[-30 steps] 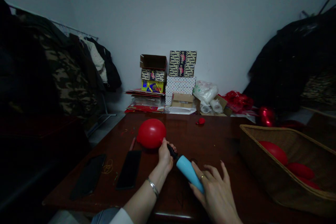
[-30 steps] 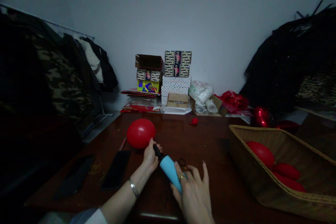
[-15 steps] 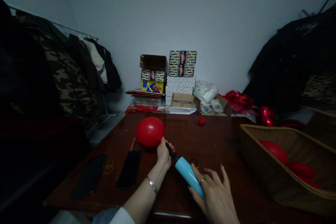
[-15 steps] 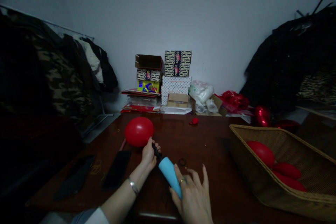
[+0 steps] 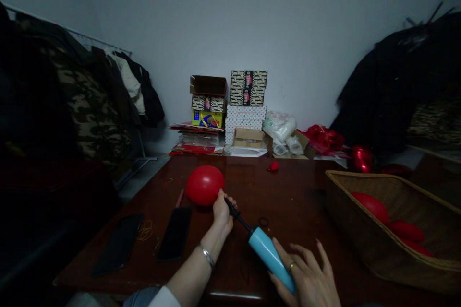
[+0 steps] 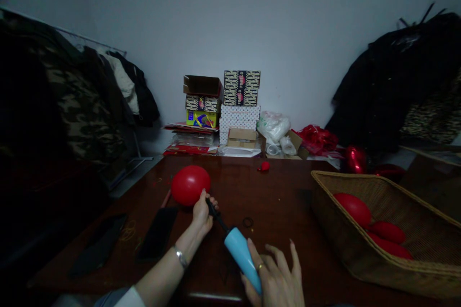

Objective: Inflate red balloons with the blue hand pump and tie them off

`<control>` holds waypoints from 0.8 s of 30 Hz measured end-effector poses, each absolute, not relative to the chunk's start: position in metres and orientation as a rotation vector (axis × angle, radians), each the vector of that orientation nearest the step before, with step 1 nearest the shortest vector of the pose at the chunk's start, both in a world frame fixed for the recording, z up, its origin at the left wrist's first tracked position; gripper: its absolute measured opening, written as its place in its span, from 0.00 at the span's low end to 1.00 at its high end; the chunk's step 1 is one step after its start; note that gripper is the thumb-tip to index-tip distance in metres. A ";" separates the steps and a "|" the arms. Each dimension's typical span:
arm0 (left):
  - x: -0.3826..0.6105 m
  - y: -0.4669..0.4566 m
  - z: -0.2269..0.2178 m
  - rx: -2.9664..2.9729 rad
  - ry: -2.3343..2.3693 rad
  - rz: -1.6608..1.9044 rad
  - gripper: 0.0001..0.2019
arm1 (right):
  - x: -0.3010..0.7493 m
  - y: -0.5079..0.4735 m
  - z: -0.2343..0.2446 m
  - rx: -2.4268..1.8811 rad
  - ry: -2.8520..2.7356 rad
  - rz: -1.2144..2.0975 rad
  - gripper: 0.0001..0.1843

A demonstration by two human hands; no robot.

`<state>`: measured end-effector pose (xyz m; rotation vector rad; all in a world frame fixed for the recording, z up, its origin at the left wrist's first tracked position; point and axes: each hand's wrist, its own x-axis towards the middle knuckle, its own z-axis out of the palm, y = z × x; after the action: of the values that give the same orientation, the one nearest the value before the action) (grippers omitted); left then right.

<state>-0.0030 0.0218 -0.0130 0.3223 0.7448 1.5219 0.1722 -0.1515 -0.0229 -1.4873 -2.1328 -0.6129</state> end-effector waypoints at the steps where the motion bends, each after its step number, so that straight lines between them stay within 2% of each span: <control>1: -0.002 0.021 -0.014 0.337 0.748 1.519 0.19 | 0.171 -0.150 -0.023 -1.497 -2.131 -0.596 0.35; 14: 0.013 0.010 -0.015 0.332 0.688 1.447 0.20 | 0.131 -0.127 -0.004 -1.719 -1.957 -0.296 0.24; 24: -0.001 0.023 -0.011 0.324 0.717 1.492 0.15 | 0.131 -0.133 -0.005 -1.634 -1.965 -0.359 0.30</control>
<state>-0.0005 0.0226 -0.0108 0.3243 0.7172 1.4925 0.1312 -0.1329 -0.0049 -1.6344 -1.9646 -0.3594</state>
